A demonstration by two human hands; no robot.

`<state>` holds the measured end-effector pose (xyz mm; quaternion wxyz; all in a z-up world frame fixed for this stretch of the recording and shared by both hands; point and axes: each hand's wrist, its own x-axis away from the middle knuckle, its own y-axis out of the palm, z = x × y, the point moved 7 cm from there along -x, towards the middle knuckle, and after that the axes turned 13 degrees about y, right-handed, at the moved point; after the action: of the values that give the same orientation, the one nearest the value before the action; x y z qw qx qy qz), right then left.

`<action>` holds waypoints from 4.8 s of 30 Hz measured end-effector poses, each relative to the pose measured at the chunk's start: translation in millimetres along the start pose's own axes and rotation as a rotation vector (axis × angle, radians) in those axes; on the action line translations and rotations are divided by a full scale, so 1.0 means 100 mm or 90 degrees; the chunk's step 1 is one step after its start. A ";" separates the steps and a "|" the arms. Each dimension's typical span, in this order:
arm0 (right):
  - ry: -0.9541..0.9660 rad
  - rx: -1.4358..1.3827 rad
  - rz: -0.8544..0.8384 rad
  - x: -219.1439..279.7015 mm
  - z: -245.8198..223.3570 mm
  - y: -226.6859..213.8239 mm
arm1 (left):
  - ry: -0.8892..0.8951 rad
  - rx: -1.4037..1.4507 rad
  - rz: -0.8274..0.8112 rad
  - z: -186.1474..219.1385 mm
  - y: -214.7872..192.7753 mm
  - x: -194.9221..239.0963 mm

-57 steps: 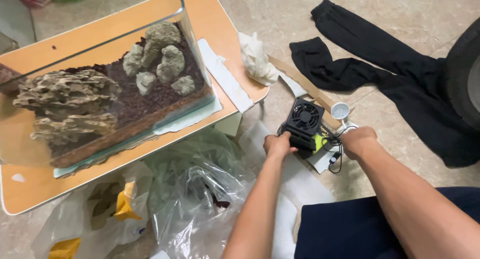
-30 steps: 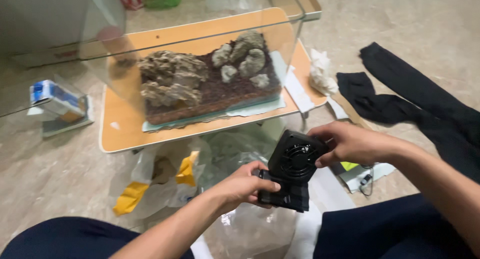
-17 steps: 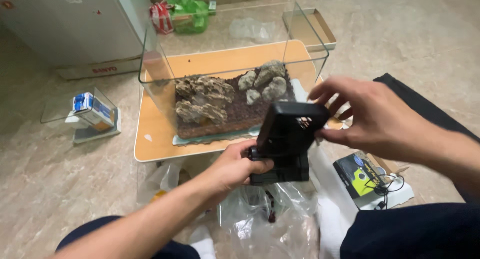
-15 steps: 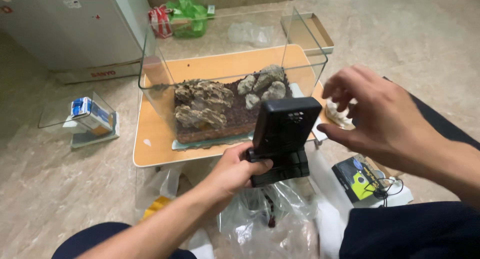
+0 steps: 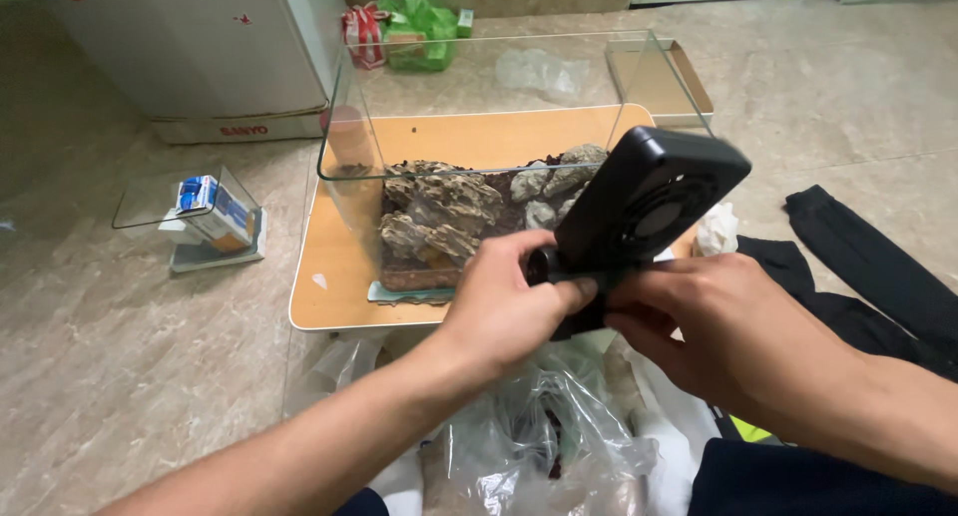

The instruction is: The person attaches a small black cooling fan to the upper edge of a glass terrarium and organizes the power cord by hand.

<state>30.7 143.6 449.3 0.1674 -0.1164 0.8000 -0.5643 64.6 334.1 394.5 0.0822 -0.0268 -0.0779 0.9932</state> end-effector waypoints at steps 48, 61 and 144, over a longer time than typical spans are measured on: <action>-0.206 -0.029 0.344 -1.18 -0.29 -0.38 | 0.284 0.074 0.267 0.61 -0.74 -0.79; -0.103 -0.214 0.306 -1.20 -0.23 -0.37 | 0.299 0.077 0.234 0.57 -0.78 -0.74; 0.249 -0.362 0.233 -1.92 0.08 -0.15 | 0.337 0.018 0.277 0.50 -0.94 -1.18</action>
<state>210.2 203.9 487.2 0.0707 0.0963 0.9488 -0.2924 192.1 398.9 463.2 -0.1137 -0.2982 -0.0323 0.9472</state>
